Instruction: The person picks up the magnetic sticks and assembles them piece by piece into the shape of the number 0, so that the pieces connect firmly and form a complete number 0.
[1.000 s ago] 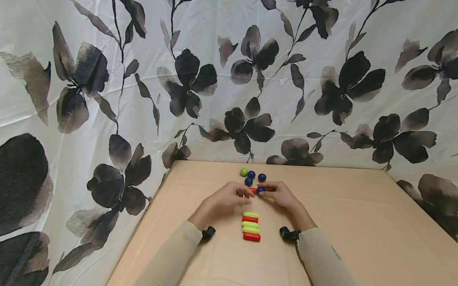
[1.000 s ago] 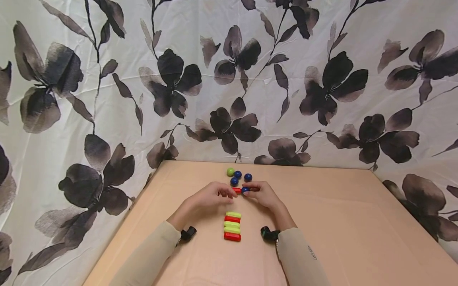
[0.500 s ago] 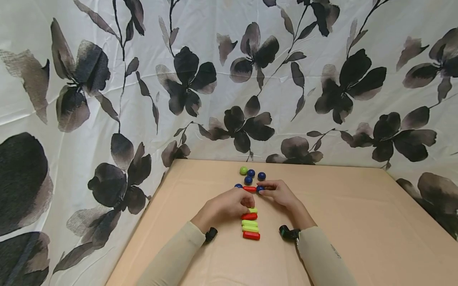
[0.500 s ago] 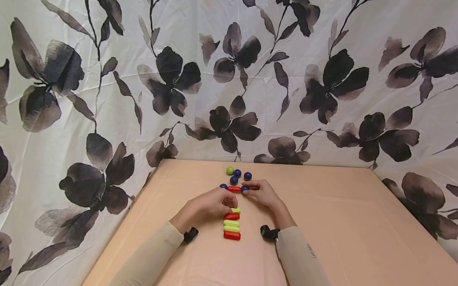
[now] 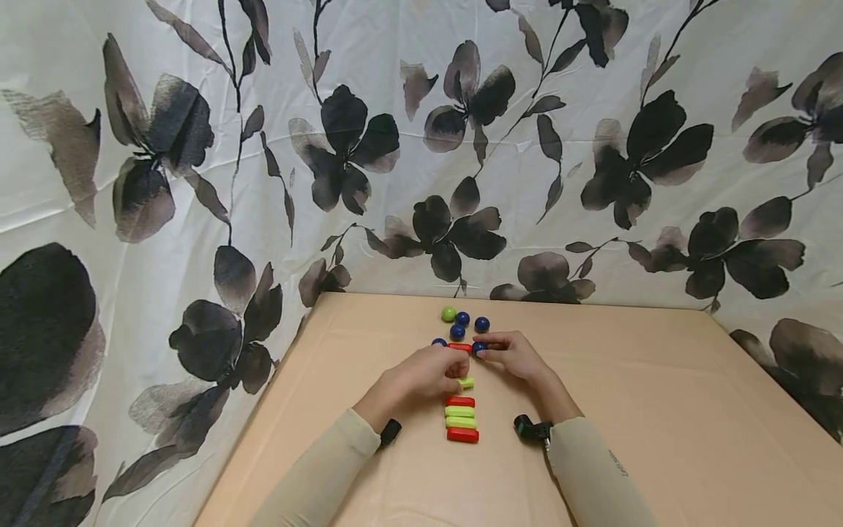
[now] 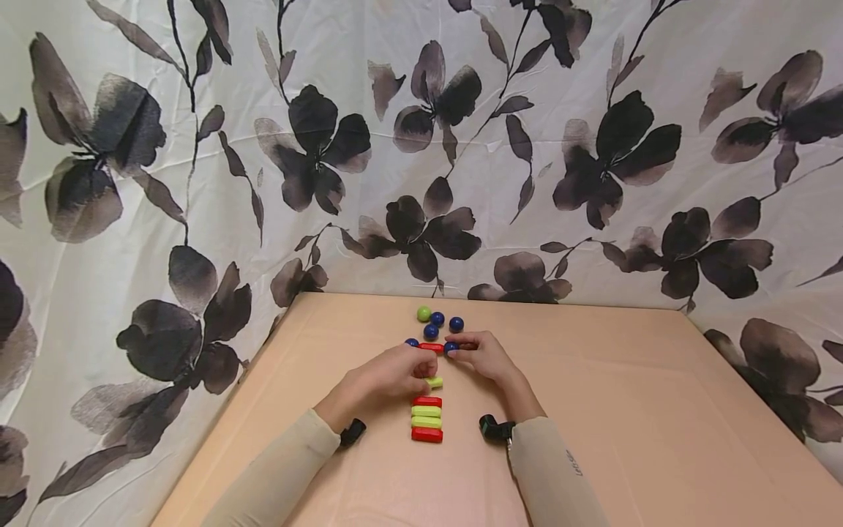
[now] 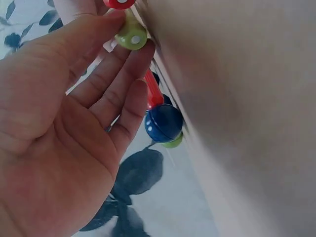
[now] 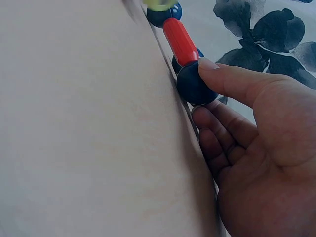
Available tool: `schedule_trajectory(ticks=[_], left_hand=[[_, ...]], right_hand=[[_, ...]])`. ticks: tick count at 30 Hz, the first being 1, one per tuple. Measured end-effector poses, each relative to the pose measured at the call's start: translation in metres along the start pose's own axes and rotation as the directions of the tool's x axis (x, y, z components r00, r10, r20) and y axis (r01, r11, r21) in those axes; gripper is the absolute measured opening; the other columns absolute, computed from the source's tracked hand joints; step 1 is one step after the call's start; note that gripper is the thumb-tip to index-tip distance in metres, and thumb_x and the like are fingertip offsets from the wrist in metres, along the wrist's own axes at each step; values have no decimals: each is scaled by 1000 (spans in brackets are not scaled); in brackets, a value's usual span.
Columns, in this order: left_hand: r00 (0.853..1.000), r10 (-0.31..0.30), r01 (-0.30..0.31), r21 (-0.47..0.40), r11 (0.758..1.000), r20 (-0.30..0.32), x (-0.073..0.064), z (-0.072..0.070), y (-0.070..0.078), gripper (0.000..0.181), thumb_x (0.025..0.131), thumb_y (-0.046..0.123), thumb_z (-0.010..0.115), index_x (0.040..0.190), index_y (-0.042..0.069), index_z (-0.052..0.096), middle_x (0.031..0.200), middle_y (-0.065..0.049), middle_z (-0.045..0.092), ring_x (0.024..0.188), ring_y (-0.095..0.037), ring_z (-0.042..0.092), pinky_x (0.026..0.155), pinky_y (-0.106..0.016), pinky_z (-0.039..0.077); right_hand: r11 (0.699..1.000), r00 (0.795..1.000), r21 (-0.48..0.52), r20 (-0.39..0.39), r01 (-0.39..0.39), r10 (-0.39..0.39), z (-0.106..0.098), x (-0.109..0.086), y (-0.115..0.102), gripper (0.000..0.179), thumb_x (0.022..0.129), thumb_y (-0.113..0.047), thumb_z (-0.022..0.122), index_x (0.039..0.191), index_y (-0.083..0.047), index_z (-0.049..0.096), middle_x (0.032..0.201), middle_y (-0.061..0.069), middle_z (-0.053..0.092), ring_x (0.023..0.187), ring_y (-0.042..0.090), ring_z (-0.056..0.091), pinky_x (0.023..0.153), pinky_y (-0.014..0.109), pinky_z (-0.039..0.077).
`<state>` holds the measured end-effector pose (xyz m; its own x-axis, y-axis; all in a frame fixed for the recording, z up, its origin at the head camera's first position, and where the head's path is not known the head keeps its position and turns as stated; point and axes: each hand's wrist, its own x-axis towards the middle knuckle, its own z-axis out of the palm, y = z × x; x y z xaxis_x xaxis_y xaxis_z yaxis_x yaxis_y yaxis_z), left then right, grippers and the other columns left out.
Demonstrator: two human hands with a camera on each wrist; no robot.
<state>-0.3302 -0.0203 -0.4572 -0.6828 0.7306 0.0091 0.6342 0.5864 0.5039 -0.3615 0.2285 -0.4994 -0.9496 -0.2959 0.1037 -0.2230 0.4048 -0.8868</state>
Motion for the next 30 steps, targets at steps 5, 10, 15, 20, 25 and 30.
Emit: schedule_trajectory(ticks=[5, 10, 15, 20, 25, 30], left_hand=[[1000, 12, -12, -198, 980, -3, -2, -2, -10, 5, 100, 19, 72, 102, 22, 70, 95, 9, 68, 91, -9, 61, 85, -25, 52], [1000, 10, -7, -379, 925, 6, -6, -9, -18, 18, 103, 20, 66, 114, 15, 80, 113, 2, 77, 104, -13, 63, 93, -29, 53], [1000, -15, 17, -499, 867, 7, -10, -15, -30, 25, 103, 18, 66, 123, 10, 77, 125, -8, 75, 102, -19, 69, 93, -38, 55], [998, -24, 47, -506, 861, 51, -14, -21, -48, 31, 97, 22, 76, 126, 12, 76, 124, -3, 76, 99, -14, 67, 88, -30, 52], [993, -73, 115, -556, 823, 98, -18, -23, -57, 30, 97, 20, 75, 126, 10, 76, 113, -2, 78, 90, -15, 69, 83, -28, 57], [987, -114, 161, -601, 783, 115, -19, -21, -58, 27, 98, 14, 73, 123, 7, 76, 103, -5, 78, 87, -19, 70, 81, -31, 61]], right_hand=[[1000, 1000, 6, 3, -2, 2, 0, 0, 2, 36, 94, -9, 76, 130, -6, 73, 128, 16, 73, 109, 26, 66, 91, 20, 52], [1000, 1000, -2, 6, -2, 2, 1, -1, -1, 36, 95, -8, 75, 131, -4, 72, 129, 17, 72, 111, 27, 65, 94, 24, 51], [999, 1000, -34, 16, -1, 1, 1, -7, -18, 37, 97, -4, 72, 132, 3, 68, 130, 23, 70, 109, 29, 63, 93, 29, 52], [999, 1000, -32, -7, -11, 11, 2, 0, -1, 36, 96, -7, 73, 132, -1, 70, 132, 20, 69, 106, 25, 60, 89, 25, 50], [1000, 1000, -23, -11, -8, 7, 3, 1, 2, 36, 95, -10, 76, 130, -4, 72, 131, 17, 70, 105, 23, 60, 87, 23, 51], [1000, 1000, -1, -6, -13, 13, 2, -1, 0, 35, 94, -12, 77, 129, -6, 74, 130, 16, 71, 103, 24, 59, 86, 24, 51]])
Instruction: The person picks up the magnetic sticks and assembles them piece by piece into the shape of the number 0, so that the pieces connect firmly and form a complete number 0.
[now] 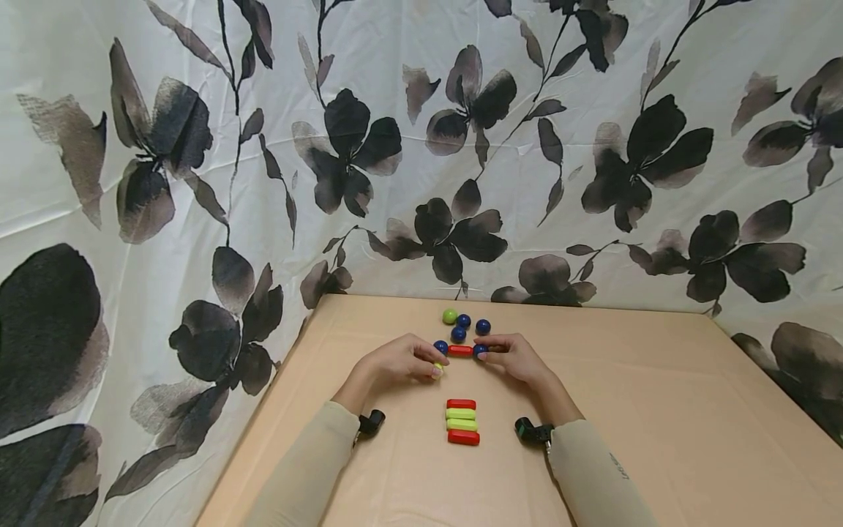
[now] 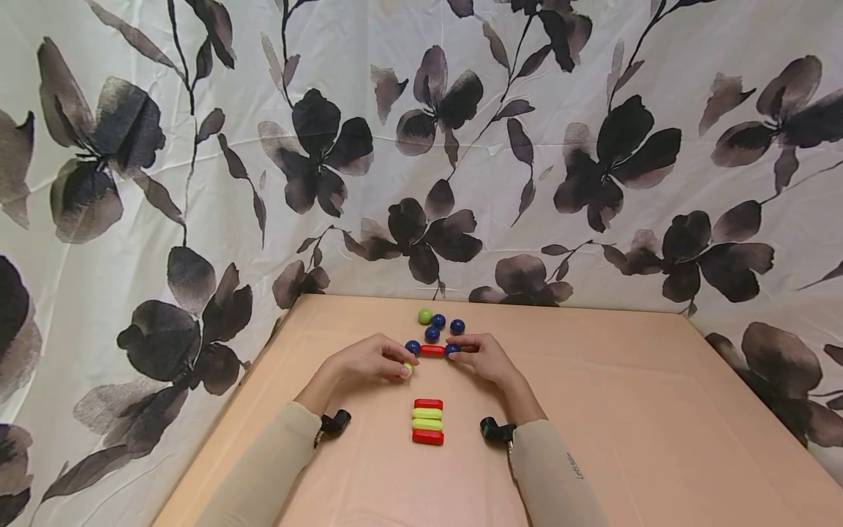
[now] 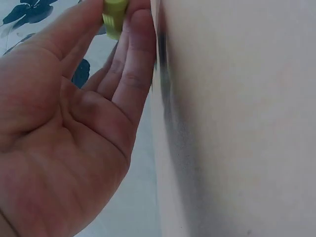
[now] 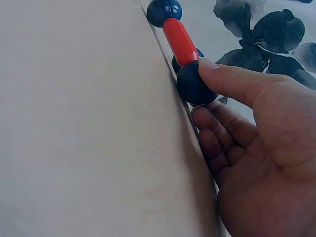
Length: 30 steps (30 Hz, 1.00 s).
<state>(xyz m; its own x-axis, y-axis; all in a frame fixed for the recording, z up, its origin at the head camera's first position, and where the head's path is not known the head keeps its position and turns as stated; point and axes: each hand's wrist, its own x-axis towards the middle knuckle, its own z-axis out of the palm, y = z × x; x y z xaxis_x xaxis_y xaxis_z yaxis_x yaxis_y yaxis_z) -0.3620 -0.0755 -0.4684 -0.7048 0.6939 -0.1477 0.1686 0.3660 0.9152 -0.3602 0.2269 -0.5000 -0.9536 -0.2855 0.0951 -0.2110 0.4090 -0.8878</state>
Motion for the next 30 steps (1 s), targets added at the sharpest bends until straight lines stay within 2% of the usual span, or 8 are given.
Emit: schedule_trajectory(ticks=[30], left_hand=[[996, 3, 11, 157, 987, -91, 5, 12, 4, 23, 102, 25, 69, 119, 12, 77, 97, -7, 74, 85, -22, 67, 81, -33, 59]], right_hand=[[1000, 1000, 7, 5, 3, -3, 0, -1, 1, 37, 95, -10, 76, 131, -4, 72, 132, 17, 70, 104, 25, 58, 87, 24, 49]])
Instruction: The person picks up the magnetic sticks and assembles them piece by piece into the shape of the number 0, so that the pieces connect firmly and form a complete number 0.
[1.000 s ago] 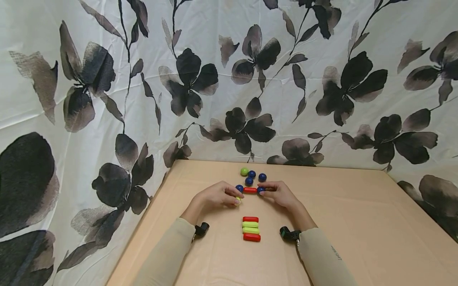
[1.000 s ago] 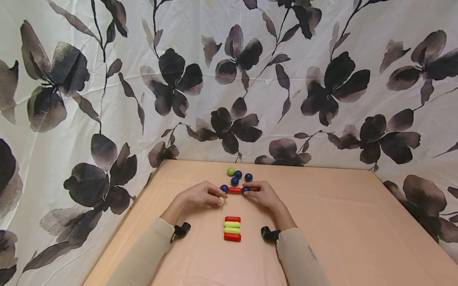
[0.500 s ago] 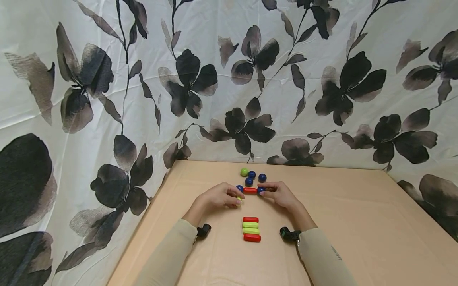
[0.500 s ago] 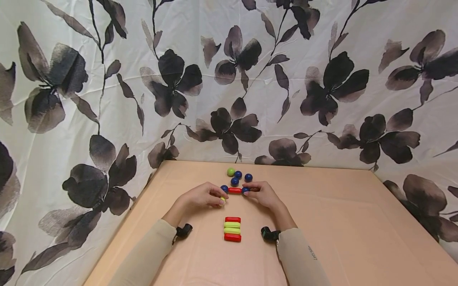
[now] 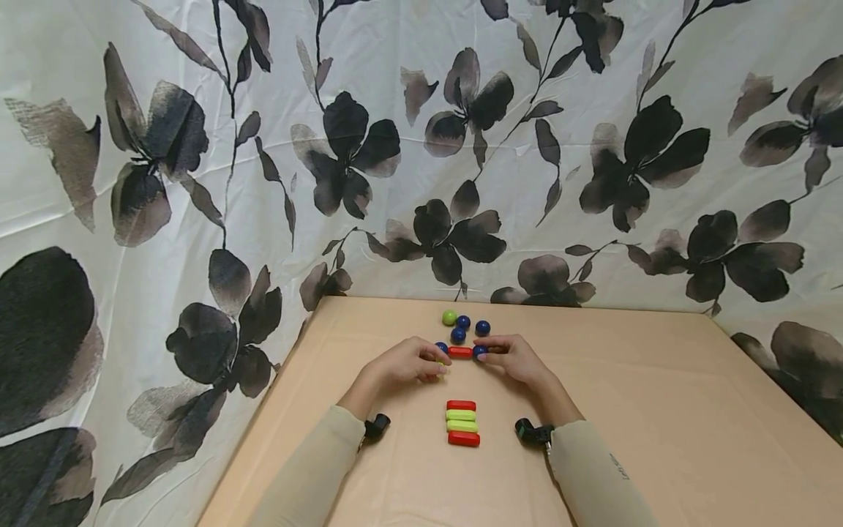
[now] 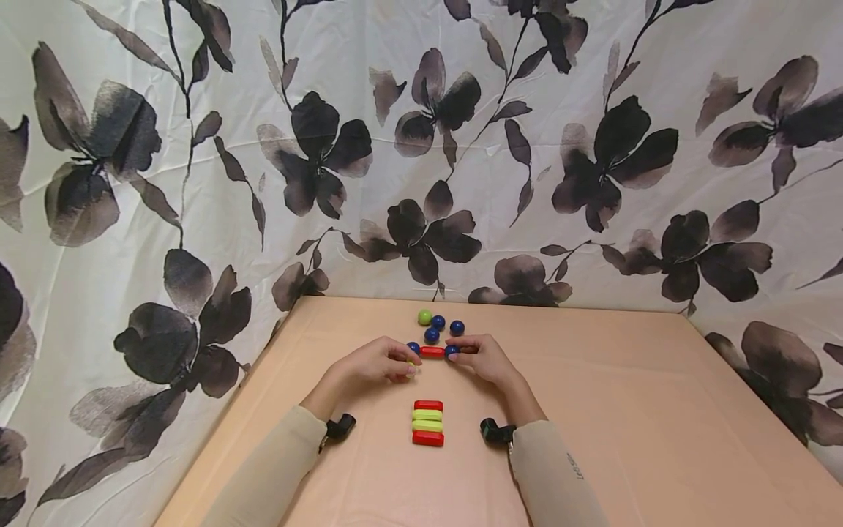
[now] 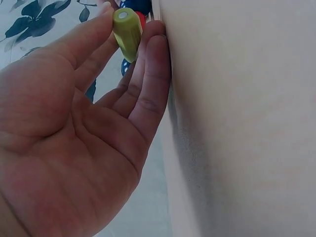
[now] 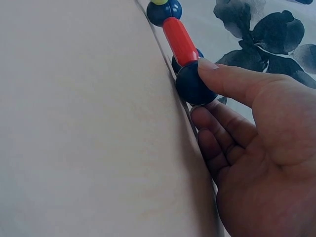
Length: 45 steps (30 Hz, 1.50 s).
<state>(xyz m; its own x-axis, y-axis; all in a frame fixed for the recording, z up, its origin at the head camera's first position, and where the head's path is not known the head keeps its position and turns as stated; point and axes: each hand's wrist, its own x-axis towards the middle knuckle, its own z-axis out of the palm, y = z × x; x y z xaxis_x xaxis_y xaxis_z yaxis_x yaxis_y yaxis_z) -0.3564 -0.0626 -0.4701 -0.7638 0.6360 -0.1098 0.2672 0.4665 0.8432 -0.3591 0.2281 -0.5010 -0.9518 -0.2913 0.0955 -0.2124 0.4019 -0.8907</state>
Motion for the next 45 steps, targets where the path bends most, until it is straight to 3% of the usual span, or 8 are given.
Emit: schedule_trajectory(ticks=[16, 21, 25, 28, 32, 35, 38, 45], left_hand=[[999, -10, 13, 58, 998, -41, 3, 3, 4, 25, 100, 28, 72, 119, 14, 79, 85, -3, 71, 71, -17, 59, 64, -27, 48], [998, -24, 30, 103, 994, -65, 3, 3, 6, 27, 100, 30, 71, 123, 17, 78, 83, -5, 70, 66, -17, 54, 57, -26, 38], [995, -21, 35, 146, 989, -101, 1, 2, 11, 27, 101, 29, 71, 123, 18, 78, 83, -9, 68, 65, -18, 53, 57, -27, 37], [983, 18, 19, 200, 980, -183, 1, 1, 16, 26, 101, 30, 70, 122, 18, 79, 93, -2, 72, 77, -14, 57, 68, -27, 45], [942, 81, 1, 242, 970, -326, 5, 0, 19, 26, 102, 29, 70, 124, 18, 78, 110, 4, 70, 99, -15, 60, 87, -33, 53], [922, 89, -14, 197, 980, -376, 12, -1, 15, 28, 101, 27, 70, 126, 17, 76, 116, -1, 66, 107, -21, 61, 91, -39, 55], [920, 74, -29, 123, 992, -385, 18, -2, 6, 30, 100, 27, 72, 128, 16, 75, 124, -3, 66, 115, -25, 62, 96, -43, 54], [942, 40, -43, -3, 999, -333, 26, -4, -19, 22, 97, 21, 75, 118, 16, 78, 115, -1, 76, 102, -17, 67, 93, -36, 54]], right_hand=[[999, 1000, -46, -10, 23, -24, 0, 1, -1, 35, 96, -10, 74, 131, -5, 72, 126, 16, 71, 98, 25, 56, 79, 22, 49], [999, 1000, -45, -9, 25, -26, 0, 1, -2, 35, 96, -10, 74, 131, -5, 72, 127, 16, 71, 97, 24, 56, 79, 20, 50], [998, 999, -53, -7, 31, -31, 0, 1, -1, 36, 97, -9, 72, 133, -3, 70, 129, 18, 70, 98, 24, 57, 79, 20, 49], [998, 999, -58, -8, 37, -37, 0, 2, -1, 36, 98, -8, 71, 134, -1, 69, 130, 20, 70, 99, 25, 57, 79, 20, 49], [998, 1000, -63, -7, 27, -28, 0, 1, -1, 36, 98, -10, 72, 133, -4, 70, 130, 17, 71, 100, 24, 58, 82, 20, 50], [998, 1000, -68, -6, 14, -14, 1, 2, 0, 36, 98, -11, 73, 133, -7, 71, 129, 15, 72, 100, 23, 59, 84, 20, 51], [998, 1000, -68, -4, 9, -9, 2, 2, 1, 35, 98, -11, 73, 133, -8, 72, 128, 12, 72, 100, 22, 59, 85, 22, 52], [998, 1000, -69, 1, 3, -3, 2, 1, 0, 35, 98, -12, 72, 133, -9, 71, 128, 12, 72, 100, 22, 59, 84, 22, 51]])
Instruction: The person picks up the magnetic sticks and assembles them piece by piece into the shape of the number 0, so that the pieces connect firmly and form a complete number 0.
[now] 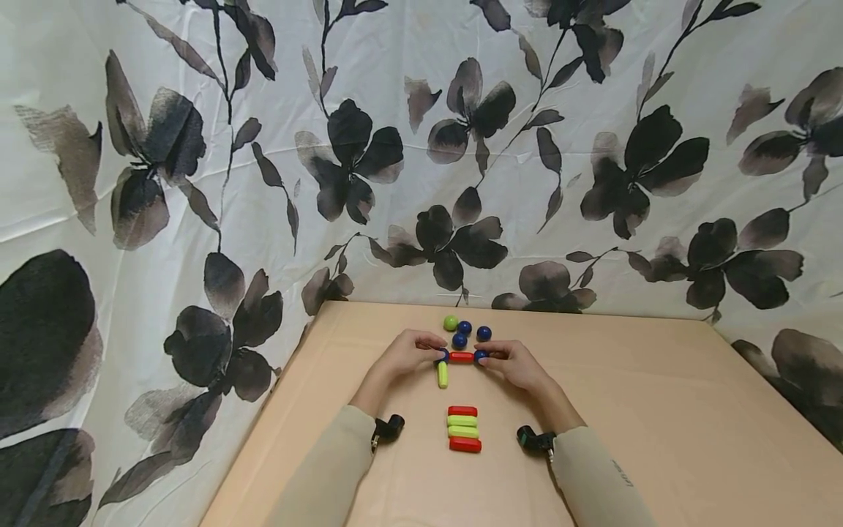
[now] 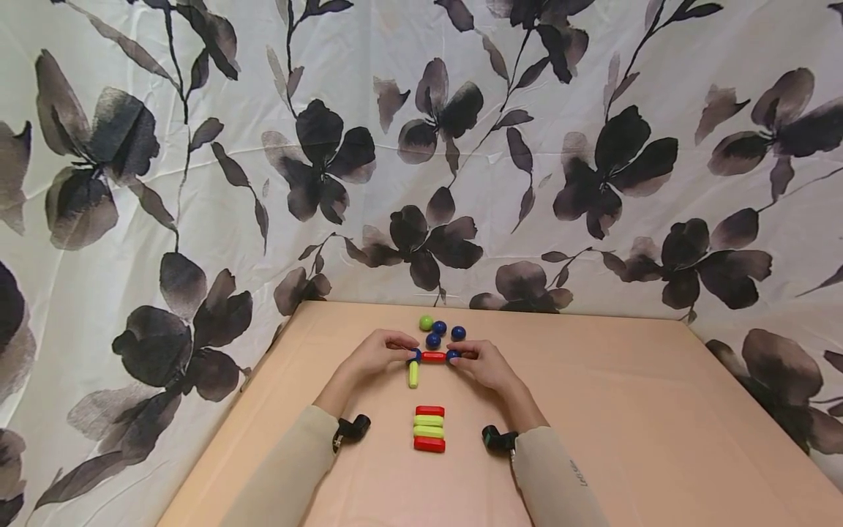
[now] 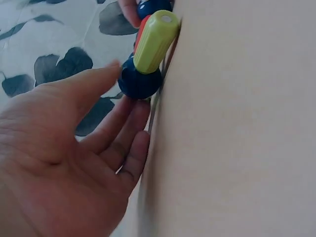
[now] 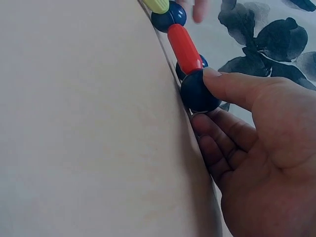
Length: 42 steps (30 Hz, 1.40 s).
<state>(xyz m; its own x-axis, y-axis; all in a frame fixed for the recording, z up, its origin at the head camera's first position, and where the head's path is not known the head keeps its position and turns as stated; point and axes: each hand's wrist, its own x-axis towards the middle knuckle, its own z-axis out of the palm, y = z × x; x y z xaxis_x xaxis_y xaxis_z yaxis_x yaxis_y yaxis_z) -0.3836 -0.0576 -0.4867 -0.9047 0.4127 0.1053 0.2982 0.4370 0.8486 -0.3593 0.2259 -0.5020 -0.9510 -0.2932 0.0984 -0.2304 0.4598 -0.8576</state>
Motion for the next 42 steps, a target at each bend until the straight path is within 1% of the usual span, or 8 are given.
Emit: schedule_trajectory(ticks=[5, 11, 14, 21, 24, 29, 34, 42], left_hand=[[1000, 5, -4, -45, 999, 19, -1, 1, -5, 18, 97, 20, 76, 113, 15, 80, 109, 0, 78, 96, -14, 66, 87, -29, 53], [1000, 21, -21, -52, 998, 8, -3, 4, -6, 20, 96, 18, 76, 116, 13, 79, 111, -1, 77, 98, -15, 67, 90, -31, 54], [1000, 19, -19, -70, 997, 4, -5, 4, -6, 20, 96, 17, 76, 115, 13, 79, 112, -2, 78, 99, -17, 67, 92, -34, 54], [1000, 17, -18, -96, 995, -5, -9, 5, -4, 20, 96, 18, 77, 115, 14, 80, 113, -4, 78, 101, -17, 69, 94, -36, 56], [1000, 19, -20, -100, 995, -9, -8, 6, -4, 20, 96, 18, 77, 115, 14, 80, 113, -4, 79, 101, -17, 70, 94, -35, 56], [1000, 24, -25, -113, 993, -9, -8, 6, -5, 20, 96, 17, 77, 115, 13, 80, 113, -5, 79, 101, -16, 70, 93, -34, 56], [1000, 23, -23, -111, 994, -4, -7, 6, -6, 22, 96, 17, 76, 117, 11, 79, 113, -5, 79, 101, -16, 70, 94, -35, 56], [1000, 23, -23, -111, 993, -6, -6, 7, -8, 21, 96, 18, 77, 116, 13, 80, 113, -5, 79, 103, -18, 71, 95, -38, 56]], right_hand=[[1000, 1000, 5, 1, -9, 9, -2, -3, -2, 36, 99, -11, 71, 134, -8, 70, 129, 13, 71, 100, 22, 58, 84, 21, 50], [1000, 1000, -7, 4, 9, -9, -2, -3, -5, 34, 100, -10, 69, 133, -6, 71, 129, 16, 70, 96, 23, 56, 74, 23, 47], [999, 1000, -44, -14, 15, -15, -3, -3, -6, 34, 100, -13, 70, 133, -8, 71, 129, 14, 70, 97, 23, 57, 76, 25, 47], [994, 994, -84, -100, -63, 54, -5, -10, -26, 32, 101, -23, 69, 132, -16, 73, 111, 6, 64, 97, 27, 50, 73, 35, 41], [993, 994, -107, -99, -45, 34, -5, -12, -35, 29, 100, -23, 71, 128, -16, 75, 108, 3, 67, 97, 26, 51, 74, 34, 43], [986, 998, -158, -15, 55, -58, -5, -13, -42, 26, 98, -21, 73, 122, -12, 77, 107, 0, 73, 95, 23, 55, 78, 32, 46], [983, 988, -141, 114, 119, -104, -3, -13, -44, 23, 96, -19, 76, 117, -11, 79, 104, 1, 74, 92, 23, 56, 79, 31, 48], [992, 917, -57, 391, 114, -83, 4, -18, -50, 24, 94, -13, 78, 117, -8, 78, 114, 10, 76, 97, 25, 62, 84, 30, 51]])
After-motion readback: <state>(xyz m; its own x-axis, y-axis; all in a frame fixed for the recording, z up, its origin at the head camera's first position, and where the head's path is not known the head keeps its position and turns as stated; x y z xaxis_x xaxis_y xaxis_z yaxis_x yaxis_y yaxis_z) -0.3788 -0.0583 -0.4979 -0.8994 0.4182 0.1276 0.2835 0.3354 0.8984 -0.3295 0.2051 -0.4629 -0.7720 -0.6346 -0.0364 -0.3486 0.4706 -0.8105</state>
